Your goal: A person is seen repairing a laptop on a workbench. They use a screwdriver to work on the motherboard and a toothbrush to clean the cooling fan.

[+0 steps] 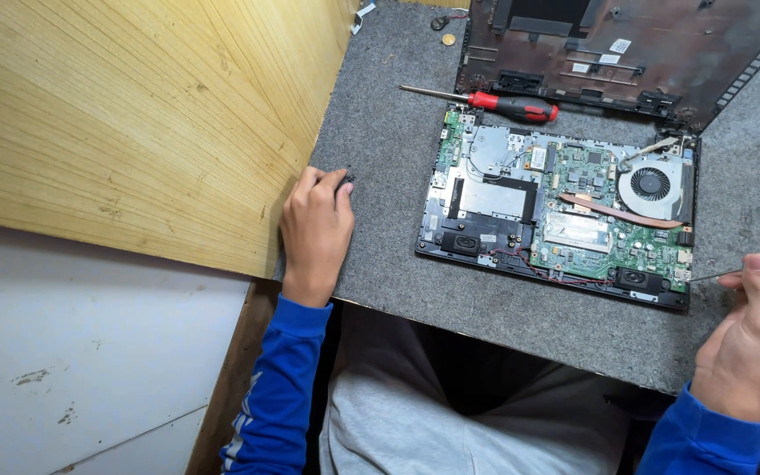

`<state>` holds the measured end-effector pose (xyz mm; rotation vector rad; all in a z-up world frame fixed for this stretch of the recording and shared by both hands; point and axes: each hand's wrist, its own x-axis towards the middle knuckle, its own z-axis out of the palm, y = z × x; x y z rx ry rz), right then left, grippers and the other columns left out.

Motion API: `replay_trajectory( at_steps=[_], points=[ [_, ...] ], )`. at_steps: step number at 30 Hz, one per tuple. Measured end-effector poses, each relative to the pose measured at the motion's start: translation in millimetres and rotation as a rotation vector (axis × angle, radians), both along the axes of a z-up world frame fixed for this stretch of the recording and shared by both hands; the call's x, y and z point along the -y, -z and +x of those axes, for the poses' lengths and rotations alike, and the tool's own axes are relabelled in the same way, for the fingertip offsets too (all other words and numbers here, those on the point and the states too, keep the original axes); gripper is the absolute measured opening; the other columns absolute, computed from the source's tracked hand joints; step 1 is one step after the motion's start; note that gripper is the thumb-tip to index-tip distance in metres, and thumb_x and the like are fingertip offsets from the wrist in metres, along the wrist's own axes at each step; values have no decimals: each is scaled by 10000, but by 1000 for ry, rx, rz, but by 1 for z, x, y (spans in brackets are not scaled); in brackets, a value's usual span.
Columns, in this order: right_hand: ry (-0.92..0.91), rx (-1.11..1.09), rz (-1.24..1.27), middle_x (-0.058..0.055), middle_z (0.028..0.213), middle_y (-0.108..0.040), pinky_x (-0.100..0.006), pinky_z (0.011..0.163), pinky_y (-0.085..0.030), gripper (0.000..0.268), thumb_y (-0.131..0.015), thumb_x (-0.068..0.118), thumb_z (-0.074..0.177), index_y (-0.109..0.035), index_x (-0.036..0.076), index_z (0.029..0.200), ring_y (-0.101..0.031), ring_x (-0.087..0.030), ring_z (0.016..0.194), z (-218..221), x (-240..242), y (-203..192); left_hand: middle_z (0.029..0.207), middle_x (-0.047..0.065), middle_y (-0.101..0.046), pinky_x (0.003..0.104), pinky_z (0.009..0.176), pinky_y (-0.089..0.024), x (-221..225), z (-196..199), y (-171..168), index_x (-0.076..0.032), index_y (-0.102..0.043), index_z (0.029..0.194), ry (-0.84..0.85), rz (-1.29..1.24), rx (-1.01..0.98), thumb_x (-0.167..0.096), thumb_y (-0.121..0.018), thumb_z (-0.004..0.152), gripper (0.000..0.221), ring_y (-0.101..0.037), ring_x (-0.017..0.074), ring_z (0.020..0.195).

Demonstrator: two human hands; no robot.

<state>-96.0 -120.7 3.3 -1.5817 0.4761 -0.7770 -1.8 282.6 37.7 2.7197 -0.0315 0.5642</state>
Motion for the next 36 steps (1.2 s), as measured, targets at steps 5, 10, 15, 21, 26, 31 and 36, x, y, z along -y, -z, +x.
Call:
replay_trajectory(
  at_steps=[5,10,15,21,26,31,36],
  points=[
    [4,34,-31,-45,1216,-529,-185,735,-533,231,-684,129,1033,-537,144,1211,-554,-114,1057,0,3,4,842,66,-586,416,573,-488,4,12,1,-87,-656,875,45,34,12,-72,-648,861,22,-602,270,715],
    [12,32,8,-32,1191,-553,-181,687,-523,203,-682,109,1029,-501,145,1115,-549,-101,736,2,1,0,839,65,-577,420,595,-452,3,15,-8,-74,-546,833,88,-148,-45,-173,-634,911,154,-573,262,692],
    [8,74,25,-45,1125,-569,-209,640,-547,233,-702,115,999,-516,106,1139,-561,-118,769,3,-7,-8,818,49,-624,347,622,-455,2,18,-19,-90,-605,808,126,-295,-26,-152,-624,890,105,-563,186,659],
    [-71,85,139,-104,991,-621,-254,666,-603,221,-594,254,1054,-428,138,1141,-654,-182,748,14,-24,-36,752,11,-598,216,597,-493,37,24,-29,-92,-603,886,324,-736,-86,-151,-517,952,124,-589,94,634],
    [-211,113,119,-194,997,-620,-304,613,-595,205,-481,275,1078,-345,136,1145,-665,-250,732,39,-41,-56,735,-1,-535,221,571,-453,105,35,-30,-113,-543,932,594,-922,-204,-186,-405,993,167,-563,96,651],
    [-521,239,6,-268,1036,-562,-397,708,-623,156,-433,97,1024,-295,106,1096,-663,-369,854,76,-57,-79,601,13,-537,243,577,-439,171,58,-13,-122,-523,872,746,-998,-286,-234,-349,987,236,-562,101,548],
    [-480,360,-151,-236,941,-614,-371,716,-612,210,-516,60,974,-318,42,1043,-684,-303,847,81,-71,-81,525,27,-503,278,520,-467,197,55,-15,-70,-557,829,804,-966,-239,-217,-351,1017,315,-527,137,490]
  ],
)
